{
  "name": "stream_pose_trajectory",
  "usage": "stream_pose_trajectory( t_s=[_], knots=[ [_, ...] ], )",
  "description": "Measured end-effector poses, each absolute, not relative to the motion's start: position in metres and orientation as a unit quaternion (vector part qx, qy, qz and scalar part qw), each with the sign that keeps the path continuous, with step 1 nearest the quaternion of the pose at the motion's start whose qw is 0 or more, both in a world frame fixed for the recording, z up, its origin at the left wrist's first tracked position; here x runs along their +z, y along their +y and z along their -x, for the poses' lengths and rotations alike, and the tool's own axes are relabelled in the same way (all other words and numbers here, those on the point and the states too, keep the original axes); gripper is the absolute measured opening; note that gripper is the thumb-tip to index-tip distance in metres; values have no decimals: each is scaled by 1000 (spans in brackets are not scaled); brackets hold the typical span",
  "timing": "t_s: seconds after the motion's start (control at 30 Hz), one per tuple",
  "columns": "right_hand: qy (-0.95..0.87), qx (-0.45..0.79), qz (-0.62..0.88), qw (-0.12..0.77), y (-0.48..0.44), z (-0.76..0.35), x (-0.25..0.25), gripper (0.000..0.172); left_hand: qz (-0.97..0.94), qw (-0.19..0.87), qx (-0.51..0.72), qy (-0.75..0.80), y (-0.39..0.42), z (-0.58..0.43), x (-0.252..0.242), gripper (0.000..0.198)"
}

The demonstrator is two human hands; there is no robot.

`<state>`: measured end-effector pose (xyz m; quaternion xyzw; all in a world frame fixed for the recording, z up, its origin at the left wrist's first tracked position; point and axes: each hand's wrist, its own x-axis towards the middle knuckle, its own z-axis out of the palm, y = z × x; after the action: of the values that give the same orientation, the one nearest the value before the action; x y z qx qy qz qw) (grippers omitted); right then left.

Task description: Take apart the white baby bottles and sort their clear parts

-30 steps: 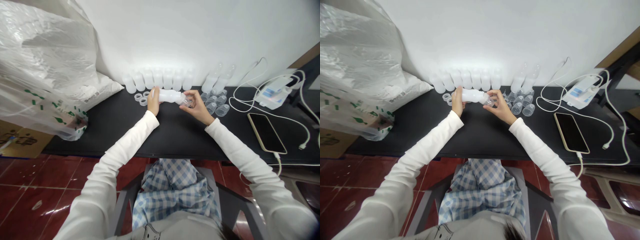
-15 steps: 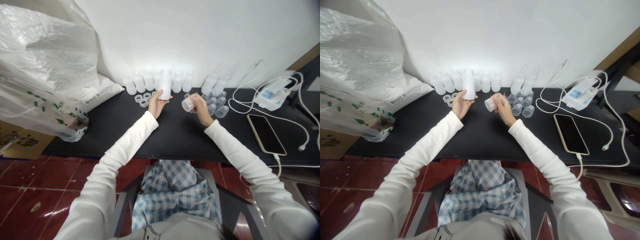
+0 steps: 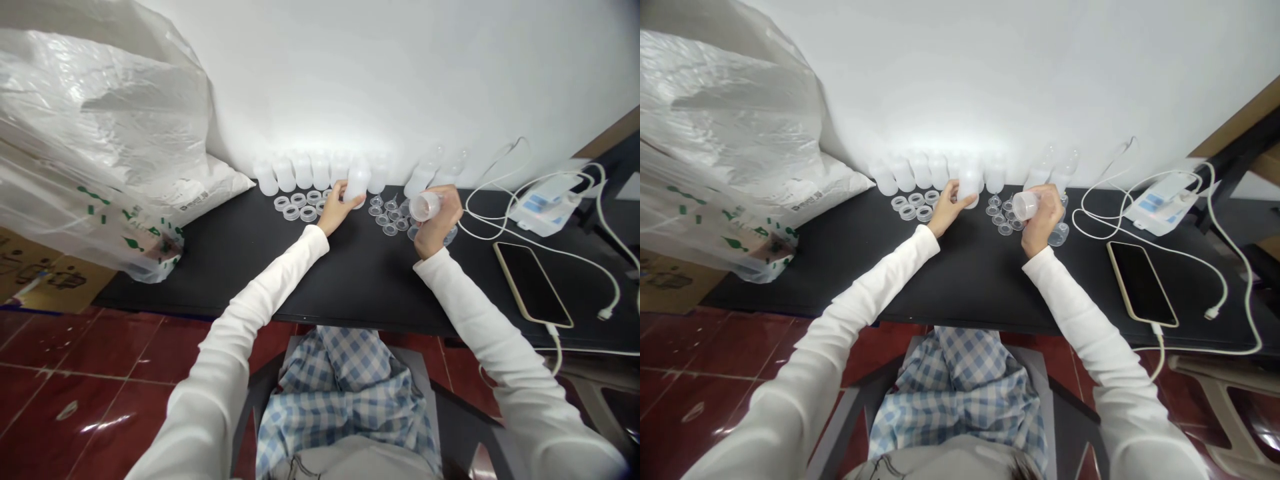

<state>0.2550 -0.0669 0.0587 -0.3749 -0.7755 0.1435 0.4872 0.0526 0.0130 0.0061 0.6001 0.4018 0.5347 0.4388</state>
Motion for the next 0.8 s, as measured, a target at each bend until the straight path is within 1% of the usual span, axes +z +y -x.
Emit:
stream_pose_trajectory(
  t_s=[0.1, 0.2, 0.27, 0.3, 0.37, 0.43, 0.67, 0.8],
  knots=[
    [-762, 173, 381, 494, -72, -253, 61, 57, -623, 364, 545, 427, 34, -72, 13, 51],
    [-741, 180, 394, 513, -68, -259, 54, 65, -662, 337, 533, 405, 55, -99, 22, 50],
    [-689, 155, 421, 569, -59, -264, 44, 73, -678, 329, 526, 395, 63, -118, 31, 48],
    [-639, 130, 439, 618, -53, -267, 39, 75, -683, 324, 516, 403, 65, -128, 36, 48],
    [-538, 88, 459, 702, -43, -269, 32, 70, -694, 304, 482, 440, 65, -144, 48, 48],
    [-474, 77, 456, 750, -36, -269, 29, 63, -706, 281, 437, 482, 60, -157, 57, 45],
    [-403, 86, 406, 816, -30, -266, 39, 51, -727, 255, 313, 556, 39, -179, 63, 56],
    [-402, 102, 402, 816, -28, -267, 38, 47, -739, 224, 249, 584, 36, -186, 64, 59]
  ],
)
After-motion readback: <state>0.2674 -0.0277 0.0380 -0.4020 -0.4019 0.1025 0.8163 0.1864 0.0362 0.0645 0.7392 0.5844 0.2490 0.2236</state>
